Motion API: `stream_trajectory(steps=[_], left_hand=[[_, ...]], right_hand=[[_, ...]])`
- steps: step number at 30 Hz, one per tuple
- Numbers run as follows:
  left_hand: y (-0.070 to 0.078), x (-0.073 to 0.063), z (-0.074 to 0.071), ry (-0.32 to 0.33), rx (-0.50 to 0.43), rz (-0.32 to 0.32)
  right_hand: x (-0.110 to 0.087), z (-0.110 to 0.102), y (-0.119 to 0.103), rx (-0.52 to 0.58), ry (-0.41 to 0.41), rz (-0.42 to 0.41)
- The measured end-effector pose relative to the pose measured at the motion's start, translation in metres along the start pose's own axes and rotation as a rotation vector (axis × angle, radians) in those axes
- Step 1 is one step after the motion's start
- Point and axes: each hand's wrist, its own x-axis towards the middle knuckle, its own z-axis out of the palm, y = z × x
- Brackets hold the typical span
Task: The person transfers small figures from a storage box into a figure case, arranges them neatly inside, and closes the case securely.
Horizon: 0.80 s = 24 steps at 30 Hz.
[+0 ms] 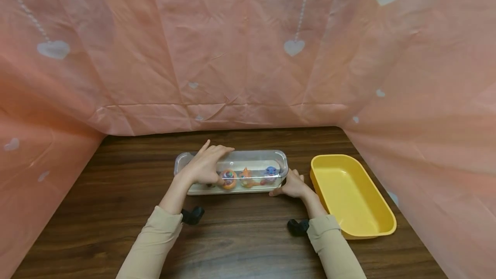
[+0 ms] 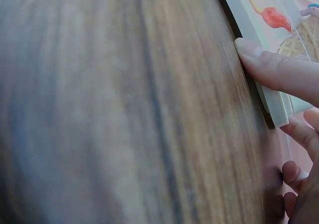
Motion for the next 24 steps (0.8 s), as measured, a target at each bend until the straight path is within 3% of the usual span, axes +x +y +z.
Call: stream_trajectory(steps=[24], left_hand=[[-0.0039, 0.0064, -0.0004, -0.021, 0.042, 0.006]], right_hand=[[0.0064, -0.0009, -0.0006, 0.046, -0.047, 0.009]])
